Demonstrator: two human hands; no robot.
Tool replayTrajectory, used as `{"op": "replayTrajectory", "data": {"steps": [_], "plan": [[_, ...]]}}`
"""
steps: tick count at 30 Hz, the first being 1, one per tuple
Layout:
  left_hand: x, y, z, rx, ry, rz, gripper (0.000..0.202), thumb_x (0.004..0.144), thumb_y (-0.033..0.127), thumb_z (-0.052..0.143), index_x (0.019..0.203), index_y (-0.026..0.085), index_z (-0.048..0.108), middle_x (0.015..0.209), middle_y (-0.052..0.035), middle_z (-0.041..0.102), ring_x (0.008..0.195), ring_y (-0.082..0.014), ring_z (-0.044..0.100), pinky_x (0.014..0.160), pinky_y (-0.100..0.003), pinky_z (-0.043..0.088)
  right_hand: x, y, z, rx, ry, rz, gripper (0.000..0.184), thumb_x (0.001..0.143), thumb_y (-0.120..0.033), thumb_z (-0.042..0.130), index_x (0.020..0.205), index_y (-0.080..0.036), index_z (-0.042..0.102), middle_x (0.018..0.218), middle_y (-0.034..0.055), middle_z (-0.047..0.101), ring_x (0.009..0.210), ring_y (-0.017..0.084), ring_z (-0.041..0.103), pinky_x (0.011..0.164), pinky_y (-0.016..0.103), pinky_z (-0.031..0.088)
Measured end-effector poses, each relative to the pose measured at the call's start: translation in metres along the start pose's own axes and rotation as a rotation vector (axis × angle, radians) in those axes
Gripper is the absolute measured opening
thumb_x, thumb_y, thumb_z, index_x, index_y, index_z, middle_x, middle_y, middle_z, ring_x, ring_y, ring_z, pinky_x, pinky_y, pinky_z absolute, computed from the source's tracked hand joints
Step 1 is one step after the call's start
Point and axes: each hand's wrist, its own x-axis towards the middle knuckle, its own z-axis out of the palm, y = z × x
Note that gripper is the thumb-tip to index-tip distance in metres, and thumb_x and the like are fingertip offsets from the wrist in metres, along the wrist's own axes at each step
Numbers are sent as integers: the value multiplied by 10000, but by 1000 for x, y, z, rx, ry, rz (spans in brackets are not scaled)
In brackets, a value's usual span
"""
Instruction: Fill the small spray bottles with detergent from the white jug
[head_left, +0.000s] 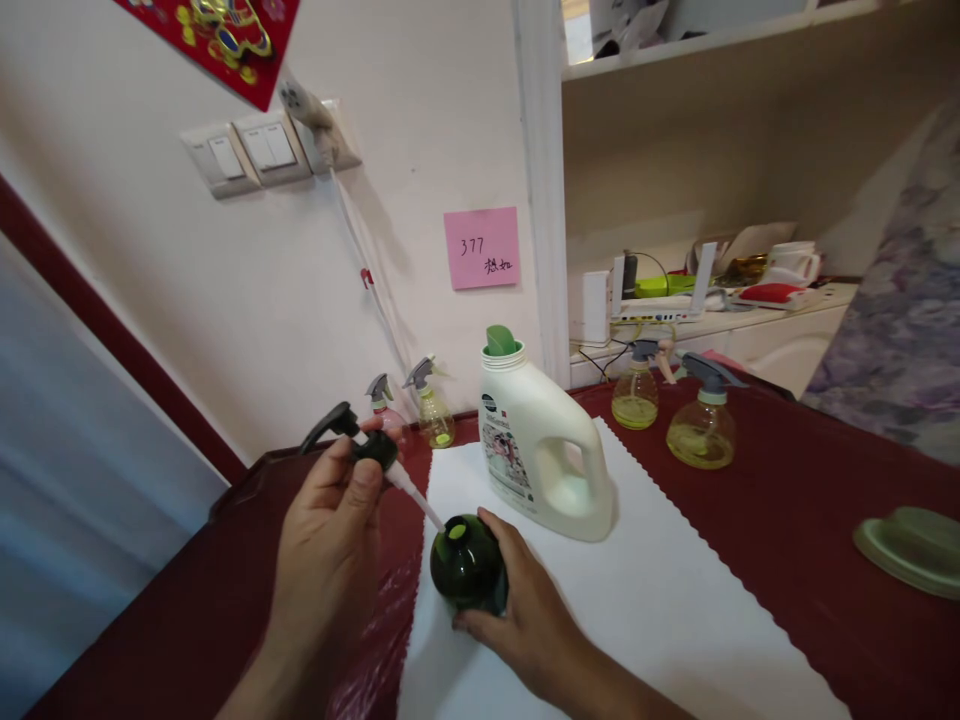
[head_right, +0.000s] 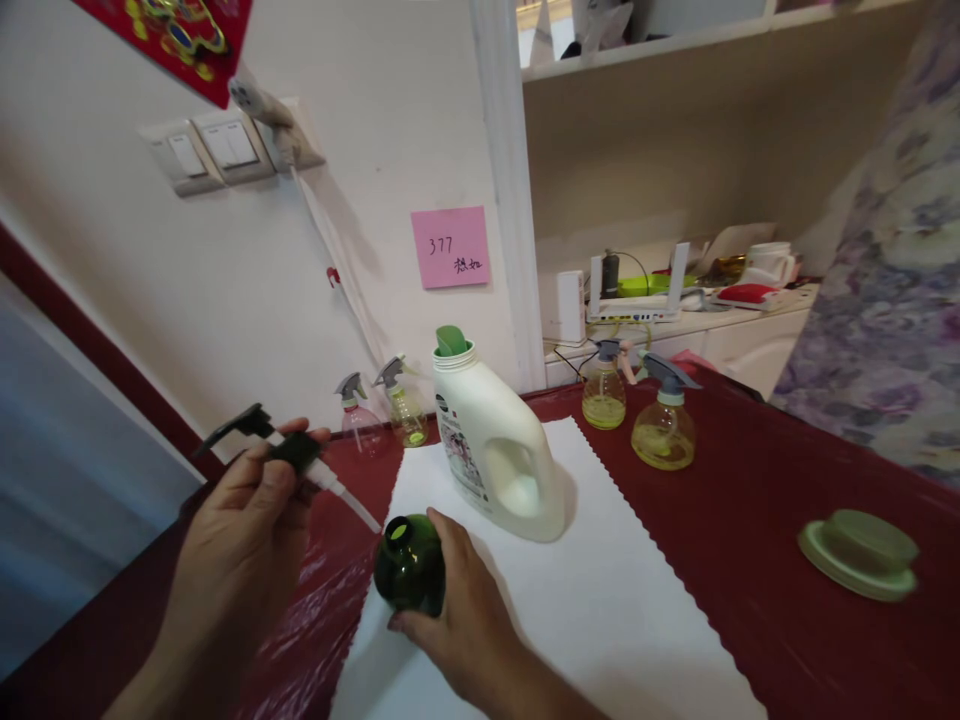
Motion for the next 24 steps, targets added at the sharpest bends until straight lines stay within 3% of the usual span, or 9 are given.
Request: {"op": "replayTrajectory", "data": {"steps": [6, 11, 14, 18, 24], "plan": [[-6, -25, 7, 109, 2, -96, 553, 695, 511, 859, 1141, 226, 702, 1188, -69, 776, 1142, -272, 713, 968, -355, 591, 2, -1, -1, 0, 8, -26, 1016, 635, -158, 823, 1543, -218, 372, 1588, 132, 476, 1472, 304, 434, 1243, 507, 303], [-23, -63, -12, 169, -83, -168, 526, 765, 511, 845, 1200, 241, 722, 1261, -64, 764, 1189, -253, 695, 1008, -322, 552, 2, -5, -2, 1, 13, -20, 1013, 621, -125, 820, 1533, -215, 389, 1555, 120, 513, 1442, 298, 468, 1221, 483, 344], [-34, -81, -23, 191, -144, -244, 540, 739, 511, 866, 1191, 242, 741, 1221, -71, 781, 1117, -260, 718, 946, -326, 578, 3, -7, -2, -3, 13, -14, 1009, 614, -101, 819, 1528, -181, 398, 1538, 124, 529, 1425, 281, 484, 1212, 449, 361], [-41, -90, -30, 262, -157, -242, 541, 691, 557, 875, 1108, 227, 776, 1159, -82, 798, 1118, -285, 711, 968, -354, 572, 3, -6, -1, -25, 9, -26, 1012, 626, -102, 817, 1540, -174, 389, 1554, 131, 510, 1437, 279, 470, 1213, 444, 362], [-41, -93, -35, 294, -157, -265, 544, 694, 569, 872, 1122, 248, 778, 1188, -76, 789, 1150, -304, 701, 1001, -385, 558, 2, -7, -4, -21, 16, -19, 1022, 610, -115, 844, 1532, -193, 412, 1529, 128, 536, 1410, 298, 500, 1188, 464, 397]]}}
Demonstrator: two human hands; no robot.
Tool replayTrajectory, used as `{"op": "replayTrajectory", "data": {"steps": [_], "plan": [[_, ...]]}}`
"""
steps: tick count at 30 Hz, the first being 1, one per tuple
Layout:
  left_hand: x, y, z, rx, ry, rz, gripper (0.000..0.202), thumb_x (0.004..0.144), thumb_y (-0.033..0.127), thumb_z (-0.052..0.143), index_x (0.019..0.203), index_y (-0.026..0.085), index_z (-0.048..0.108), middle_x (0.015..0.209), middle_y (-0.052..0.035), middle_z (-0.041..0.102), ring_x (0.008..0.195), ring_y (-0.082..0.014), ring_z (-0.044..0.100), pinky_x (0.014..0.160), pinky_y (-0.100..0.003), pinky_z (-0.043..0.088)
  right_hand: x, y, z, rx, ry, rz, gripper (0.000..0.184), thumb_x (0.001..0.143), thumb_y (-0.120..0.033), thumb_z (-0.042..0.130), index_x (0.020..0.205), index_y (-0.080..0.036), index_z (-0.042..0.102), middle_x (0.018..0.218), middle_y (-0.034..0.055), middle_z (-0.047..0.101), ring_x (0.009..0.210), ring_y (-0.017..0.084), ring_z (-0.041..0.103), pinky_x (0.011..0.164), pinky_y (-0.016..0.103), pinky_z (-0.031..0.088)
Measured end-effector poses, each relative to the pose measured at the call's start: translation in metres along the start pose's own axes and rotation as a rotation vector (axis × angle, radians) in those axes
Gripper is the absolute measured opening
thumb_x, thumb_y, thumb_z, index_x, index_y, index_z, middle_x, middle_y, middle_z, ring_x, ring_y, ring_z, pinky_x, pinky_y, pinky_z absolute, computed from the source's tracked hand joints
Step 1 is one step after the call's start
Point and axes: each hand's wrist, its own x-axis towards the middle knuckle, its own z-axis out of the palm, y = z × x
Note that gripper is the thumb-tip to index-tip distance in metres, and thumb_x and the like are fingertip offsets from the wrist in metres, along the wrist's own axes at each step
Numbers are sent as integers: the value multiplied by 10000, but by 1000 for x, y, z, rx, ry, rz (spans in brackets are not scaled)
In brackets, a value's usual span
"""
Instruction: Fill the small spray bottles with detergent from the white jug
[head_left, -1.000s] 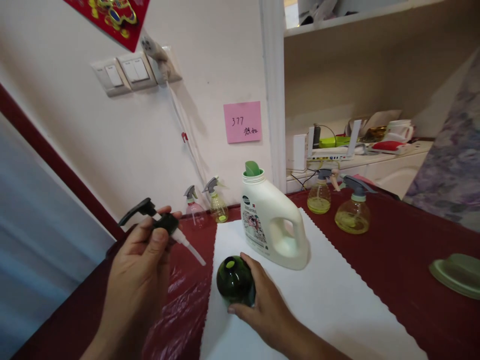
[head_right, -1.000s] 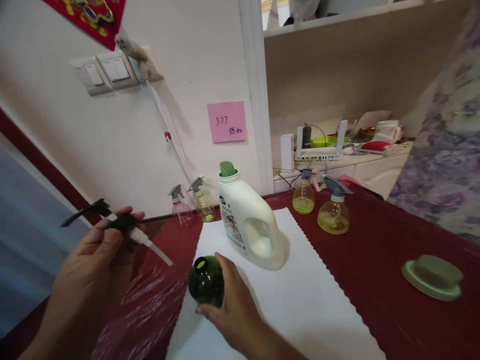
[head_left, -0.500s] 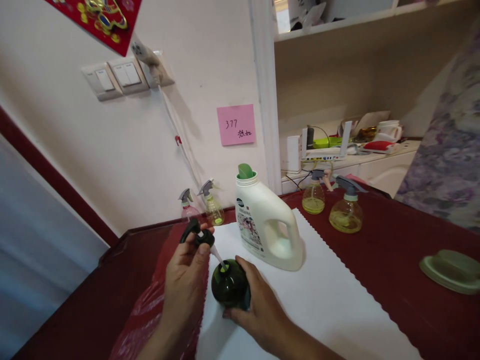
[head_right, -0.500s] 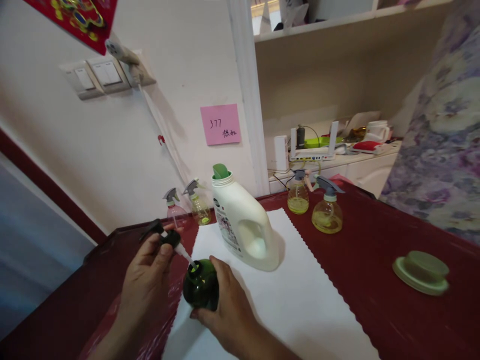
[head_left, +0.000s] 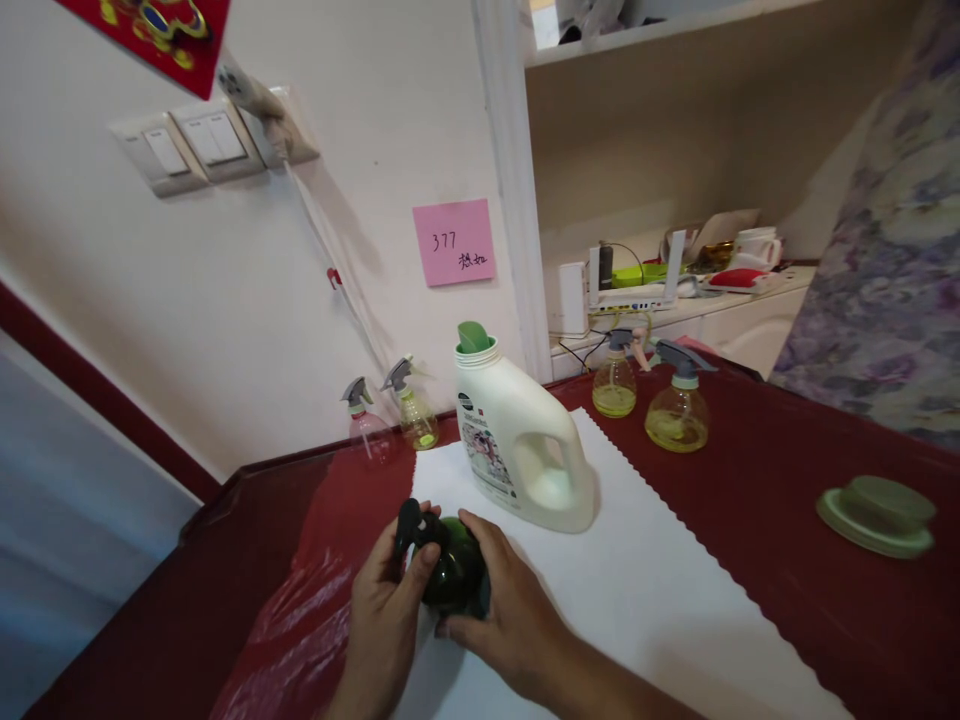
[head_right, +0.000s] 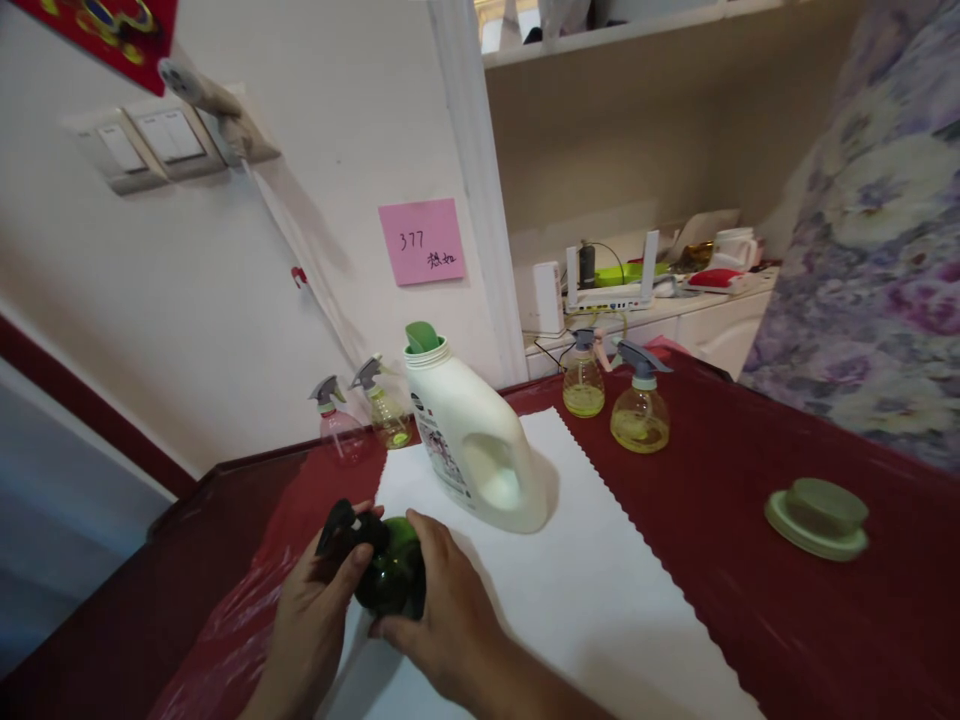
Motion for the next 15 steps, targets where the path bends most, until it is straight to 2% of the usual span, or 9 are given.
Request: {"op": "replayTrajectory", "data": {"steps": [5, 10, 12, 15], "plan": [[0, -7, -3, 76, -51, 51, 480, 749, 540, 840, 1129, 254, 771, 1152, -62, 785, 1077, -284, 713, 955, -364, 557, 1, -6, -3, 2, -23, -5, 1008, 620, -102, 821, 1536, -184, 407, 1543, 128, 524, 1422, 289, 490, 1204, 462, 381], [-1, -9, -2, 120, -44, 65, 502, 772, 567, 796, 1140, 228, 755, 1116, -75, 779, 1084, -303, 709, 962, -384, 550, 2, -3, -2, 2, -17, -8, 1019, 615, -106, 821, 1538, -207, 401, 1544, 118, 527, 1421, 288, 491, 1202, 467, 381], [-1, -8, -1, 136, -34, 60, 538, 758, 608, 782, 1124, 214, 752, 1118, -89, 772, 1105, -322, 702, 974, -407, 547, 2, -1, -2, 7, -18, -11, 1014, 619, -109, 812, 1539, -210, 399, 1553, 118, 518, 1430, 289, 481, 1209, 471, 370], [-4, -7, 0, 142, -46, 38, 591, 748, 641, 774, 1154, 212, 742, 1234, -114, 740, 1231, -351, 652, 1076, -451, 499, 1, 0, -1, -1, -14, -17, 1006, 627, -121, 812, 1540, -203, 399, 1553, 123, 518, 1428, 294, 481, 1206, 473, 371]]}}
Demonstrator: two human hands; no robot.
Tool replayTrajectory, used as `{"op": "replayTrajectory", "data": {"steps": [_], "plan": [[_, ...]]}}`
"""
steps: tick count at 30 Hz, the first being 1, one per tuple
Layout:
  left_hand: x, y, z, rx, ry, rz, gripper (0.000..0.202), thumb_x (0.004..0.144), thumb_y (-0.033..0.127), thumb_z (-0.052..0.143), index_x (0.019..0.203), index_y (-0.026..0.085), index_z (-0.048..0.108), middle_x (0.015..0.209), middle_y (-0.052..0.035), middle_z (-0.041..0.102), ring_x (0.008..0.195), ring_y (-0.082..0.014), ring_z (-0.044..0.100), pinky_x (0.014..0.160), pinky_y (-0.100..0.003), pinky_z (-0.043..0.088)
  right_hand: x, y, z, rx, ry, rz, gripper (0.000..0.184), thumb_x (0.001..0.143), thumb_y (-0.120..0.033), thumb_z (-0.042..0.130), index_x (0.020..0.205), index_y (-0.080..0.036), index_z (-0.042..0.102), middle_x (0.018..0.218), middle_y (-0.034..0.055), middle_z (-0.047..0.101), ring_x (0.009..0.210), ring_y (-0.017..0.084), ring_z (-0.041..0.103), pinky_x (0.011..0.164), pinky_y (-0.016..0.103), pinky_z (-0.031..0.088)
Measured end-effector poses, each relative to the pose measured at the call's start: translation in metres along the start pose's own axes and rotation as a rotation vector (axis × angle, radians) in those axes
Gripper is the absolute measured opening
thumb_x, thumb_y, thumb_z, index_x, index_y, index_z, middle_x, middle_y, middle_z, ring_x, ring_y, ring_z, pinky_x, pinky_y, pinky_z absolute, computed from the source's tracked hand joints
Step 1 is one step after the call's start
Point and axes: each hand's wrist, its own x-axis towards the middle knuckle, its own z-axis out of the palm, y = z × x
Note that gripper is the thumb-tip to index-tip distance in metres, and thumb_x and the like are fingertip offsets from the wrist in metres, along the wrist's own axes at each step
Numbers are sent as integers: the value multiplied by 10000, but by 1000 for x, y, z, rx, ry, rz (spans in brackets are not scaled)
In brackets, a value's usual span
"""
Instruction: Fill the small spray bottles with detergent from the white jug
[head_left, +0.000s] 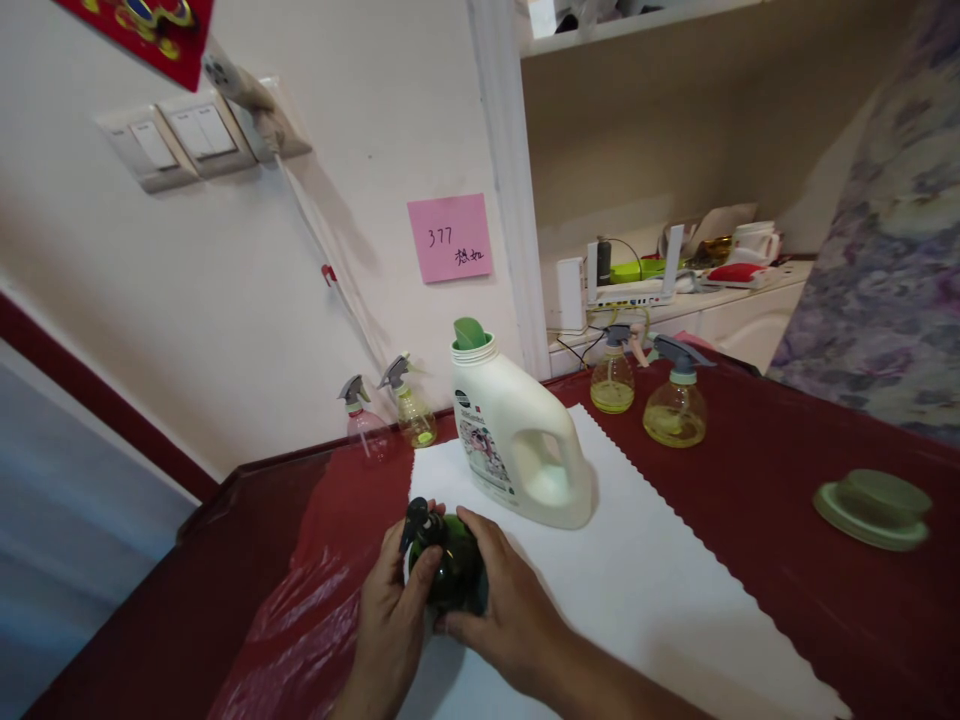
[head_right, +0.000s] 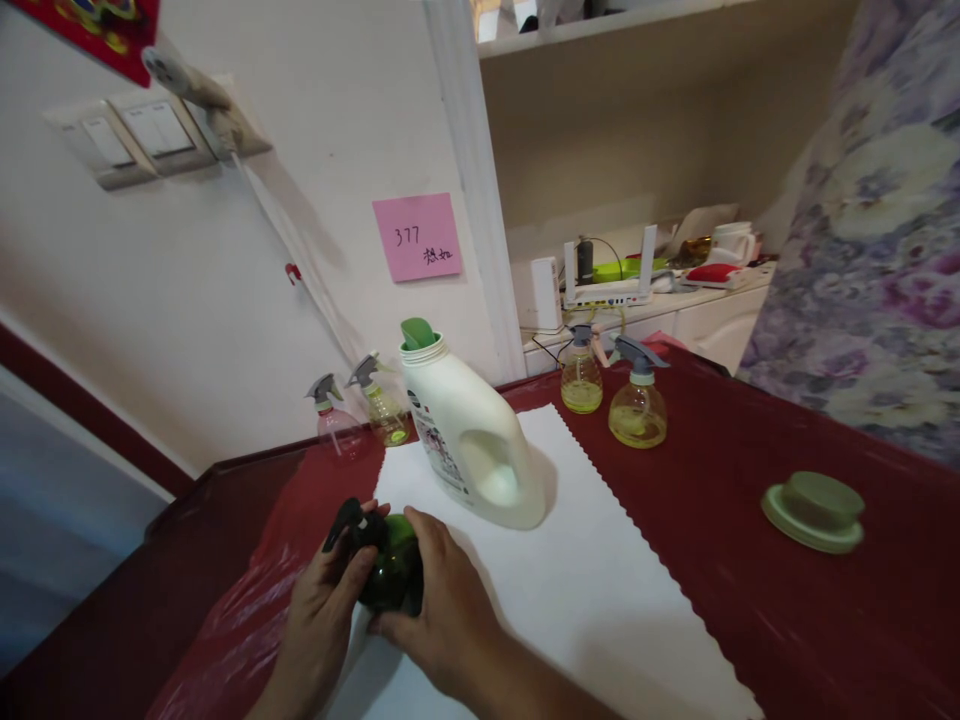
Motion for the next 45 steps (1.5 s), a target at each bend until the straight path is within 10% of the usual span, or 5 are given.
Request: {"op": "replayTrajectory", "data": {"steps": [7, 14, 22, 33, 45], "plan": [[-7, 9, 1, -91, 4, 39, 736, 702, 502, 878, 1334, 272, 579, 1454, -122, 634, 1329, -331, 598, 1040, -405, 546, 0, 4, 1, -4, 15, -15, 997, 641, -182, 846, 1535, -181, 407, 1518, 144, 542, 1386, 316, 518, 1165, 482, 413], [3, 29, 16, -70, 26, -36, 561, 637, 560, 884, 1025, 208, 684, 952, -64, 741, 856, -246, 711, 743, -330, 593, 1, 6, 2, 0, 21, -14, 1017, 620, -118, 832, 1536, -208, 399, 1543, 130, 529, 1421, 307, 490, 1190, 485, 388], [5, 11, -5, -7, -171, -7, 599, 818, 636, 728, 1244, 215, 708, 1333, -122, 697, 1303, -352, 601, 1054, -412, 489, 1, 0, -1, -26, 0, 2, 1030, 624, -119, 842, 1547, -189, 390, 1548, 131, 519, 1418, 301, 483, 1197, 478, 378], [10, 18, 7, -66, -8, 32, 498, 711, 508, 871, 1051, 201, 676, 1048, -64, 709, 1023, -262, 658, 882, -344, 530, 1, 2, 2, -33, 10, 12, 1039, 615, -108, 854, 1545, -195, 398, 1562, 136, 512, 1437, 308, 474, 1208, 489, 368], [11, 5, -7, -105, -181, 31, 568, 786, 505, 839, 1263, 272, 635, 1372, -69, 653, 1277, -287, 582, 1059, -370, 459, -1, -6, -2, -34, -13, 23, 1040, 626, -92, 855, 1550, -187, 387, 1555, 140, 514, 1425, 313, 480, 1196, 486, 377]]}}
